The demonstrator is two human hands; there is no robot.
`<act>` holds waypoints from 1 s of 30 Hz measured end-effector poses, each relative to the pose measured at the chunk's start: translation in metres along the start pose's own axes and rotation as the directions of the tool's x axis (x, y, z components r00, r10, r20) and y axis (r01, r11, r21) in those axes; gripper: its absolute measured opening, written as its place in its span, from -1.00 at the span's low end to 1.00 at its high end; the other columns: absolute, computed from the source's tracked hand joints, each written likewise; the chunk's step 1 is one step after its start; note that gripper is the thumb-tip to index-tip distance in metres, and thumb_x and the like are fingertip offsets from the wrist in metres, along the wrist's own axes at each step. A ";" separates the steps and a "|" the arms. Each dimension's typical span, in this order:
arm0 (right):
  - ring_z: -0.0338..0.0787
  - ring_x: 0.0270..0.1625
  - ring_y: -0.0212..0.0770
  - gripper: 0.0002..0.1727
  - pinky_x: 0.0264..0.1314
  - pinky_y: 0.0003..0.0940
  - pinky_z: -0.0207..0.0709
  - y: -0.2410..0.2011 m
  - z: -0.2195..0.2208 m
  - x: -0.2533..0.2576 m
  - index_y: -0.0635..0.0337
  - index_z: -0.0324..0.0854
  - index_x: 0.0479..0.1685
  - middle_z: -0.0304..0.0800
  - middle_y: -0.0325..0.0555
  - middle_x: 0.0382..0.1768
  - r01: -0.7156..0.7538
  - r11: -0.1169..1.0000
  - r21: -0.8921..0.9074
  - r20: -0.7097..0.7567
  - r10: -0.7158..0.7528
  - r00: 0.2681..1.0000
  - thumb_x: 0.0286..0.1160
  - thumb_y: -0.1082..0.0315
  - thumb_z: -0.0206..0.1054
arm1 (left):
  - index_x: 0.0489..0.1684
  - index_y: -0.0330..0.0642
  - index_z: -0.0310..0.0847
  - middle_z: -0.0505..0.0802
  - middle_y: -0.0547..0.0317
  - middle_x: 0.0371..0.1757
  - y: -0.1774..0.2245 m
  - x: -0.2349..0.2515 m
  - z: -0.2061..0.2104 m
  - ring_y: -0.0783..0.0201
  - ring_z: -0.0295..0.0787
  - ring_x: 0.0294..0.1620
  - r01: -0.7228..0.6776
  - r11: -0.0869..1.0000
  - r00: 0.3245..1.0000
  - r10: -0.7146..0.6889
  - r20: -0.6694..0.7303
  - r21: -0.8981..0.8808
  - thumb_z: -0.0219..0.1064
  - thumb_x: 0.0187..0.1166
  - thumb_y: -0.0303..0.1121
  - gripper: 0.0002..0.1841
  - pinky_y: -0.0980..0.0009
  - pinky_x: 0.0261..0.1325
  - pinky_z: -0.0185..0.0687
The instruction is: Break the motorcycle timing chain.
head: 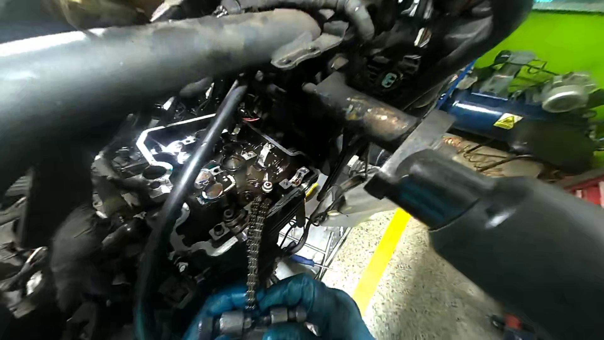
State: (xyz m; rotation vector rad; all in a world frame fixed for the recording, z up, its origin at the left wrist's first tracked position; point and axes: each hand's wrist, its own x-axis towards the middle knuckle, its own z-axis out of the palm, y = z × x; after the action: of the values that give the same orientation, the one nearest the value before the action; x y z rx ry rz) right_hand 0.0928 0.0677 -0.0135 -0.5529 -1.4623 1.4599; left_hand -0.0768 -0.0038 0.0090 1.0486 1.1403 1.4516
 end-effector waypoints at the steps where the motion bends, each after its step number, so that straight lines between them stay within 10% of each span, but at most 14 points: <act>1: 0.88 -0.23 -0.33 -0.70 -0.19 -0.36 0.85 -0.001 -0.001 0.001 0.40 0.69 0.07 0.88 -0.01 -0.07 -0.019 1.000 0.013 0.009 0.019 1.000 0.56 0.33 0.46 | 0.30 -0.02 0.70 0.85 0.33 0.22 0.000 0.001 -0.003 0.43 0.79 0.16 -0.002 1.000 1.000 0.002 0.027 0.017 0.18 0.76 -0.19 -0.69 0.45 0.11 0.75; 11: 0.73 -0.32 -0.60 -0.76 -0.40 -0.63 0.66 -0.025 0.004 0.004 0.16 0.51 0.09 0.79 -0.34 0.00 -0.136 0.966 0.219 -0.007 0.141 0.990 0.53 0.55 0.37 | 0.41 0.02 0.68 0.78 0.48 0.36 0.010 0.015 -0.015 0.50 0.67 0.35 0.013 0.997 0.958 0.010 0.285 -0.076 0.22 0.75 -0.32 -0.67 0.42 0.42 0.62; 26: 0.73 -0.39 -0.55 -0.79 -0.43 -0.61 0.64 -0.016 0.009 -0.002 0.19 0.63 0.15 0.84 -0.20 -0.05 -0.112 0.907 0.406 -0.111 0.171 0.979 0.60 0.47 0.34 | 0.43 0.03 0.61 0.76 0.52 0.34 -0.027 0.015 0.002 0.52 0.66 0.34 -0.070 0.955 0.967 0.136 0.217 -0.288 0.27 0.72 -0.09 -0.61 0.43 0.41 0.62; 30: 0.86 -0.16 -0.43 -0.23 -0.04 -0.41 0.79 -0.024 0.019 -0.003 0.47 -0.02 0.71 0.86 -0.25 -0.10 -0.176 0.941 0.289 -0.217 0.244 0.945 0.53 0.60 0.31 | 0.37 -0.10 0.60 0.81 0.56 0.23 -0.023 0.009 0.012 0.58 0.77 0.11 -0.100 0.981 0.987 0.119 0.107 -0.167 0.27 0.70 -0.42 -0.69 0.51 0.13 0.77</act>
State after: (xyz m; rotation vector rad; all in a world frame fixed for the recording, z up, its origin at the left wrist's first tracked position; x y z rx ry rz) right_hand 0.0851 0.0510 0.0117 -0.7143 -1.0129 1.6568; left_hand -0.0621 0.0086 -0.0107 1.0815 0.8782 1.5212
